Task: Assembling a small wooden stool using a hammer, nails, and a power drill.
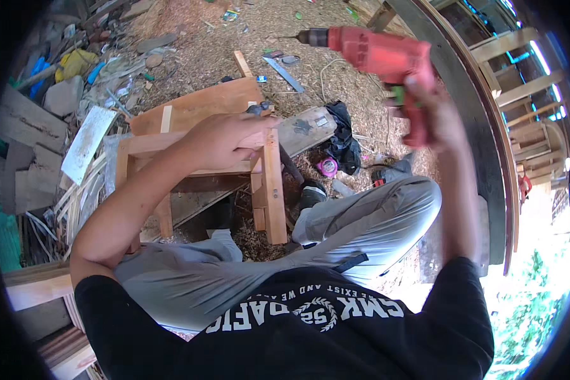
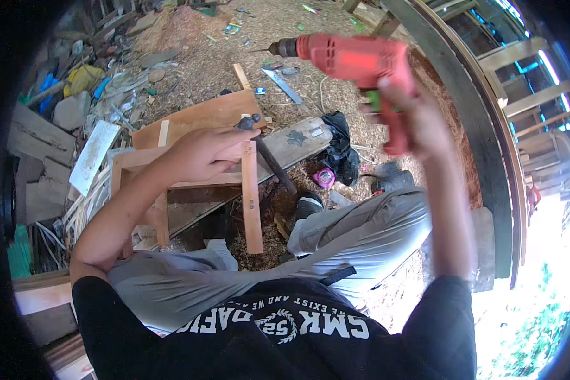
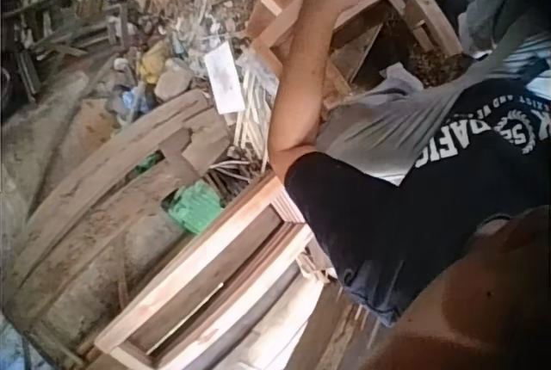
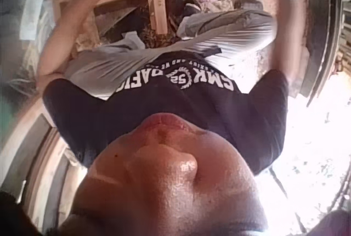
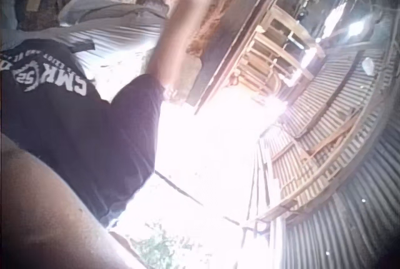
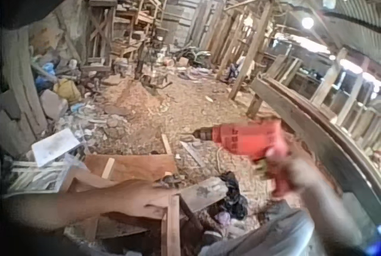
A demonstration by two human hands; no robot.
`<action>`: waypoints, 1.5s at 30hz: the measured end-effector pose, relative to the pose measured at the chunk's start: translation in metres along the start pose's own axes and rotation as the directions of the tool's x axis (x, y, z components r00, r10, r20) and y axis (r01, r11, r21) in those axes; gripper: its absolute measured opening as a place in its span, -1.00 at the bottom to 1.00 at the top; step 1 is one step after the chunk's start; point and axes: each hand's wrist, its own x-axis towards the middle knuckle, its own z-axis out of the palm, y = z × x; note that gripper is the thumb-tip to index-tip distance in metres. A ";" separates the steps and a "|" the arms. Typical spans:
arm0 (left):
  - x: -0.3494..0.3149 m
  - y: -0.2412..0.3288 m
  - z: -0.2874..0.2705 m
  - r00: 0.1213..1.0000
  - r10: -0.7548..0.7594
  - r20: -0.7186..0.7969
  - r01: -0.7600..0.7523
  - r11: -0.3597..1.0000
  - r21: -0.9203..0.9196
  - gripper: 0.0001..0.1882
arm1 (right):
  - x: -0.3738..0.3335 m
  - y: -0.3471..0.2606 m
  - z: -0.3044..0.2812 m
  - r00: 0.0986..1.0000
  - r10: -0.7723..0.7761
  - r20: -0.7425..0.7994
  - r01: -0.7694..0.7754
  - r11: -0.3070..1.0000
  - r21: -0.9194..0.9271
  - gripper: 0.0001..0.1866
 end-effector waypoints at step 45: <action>0.181 0.097 0.074 0.973 -0.076 0.218 0.088 0.995 -0.042 -0.68 | 0.033 0.425 0.118 0.771 0.477 -0.423 -0.360 0.873 0.329 -0.16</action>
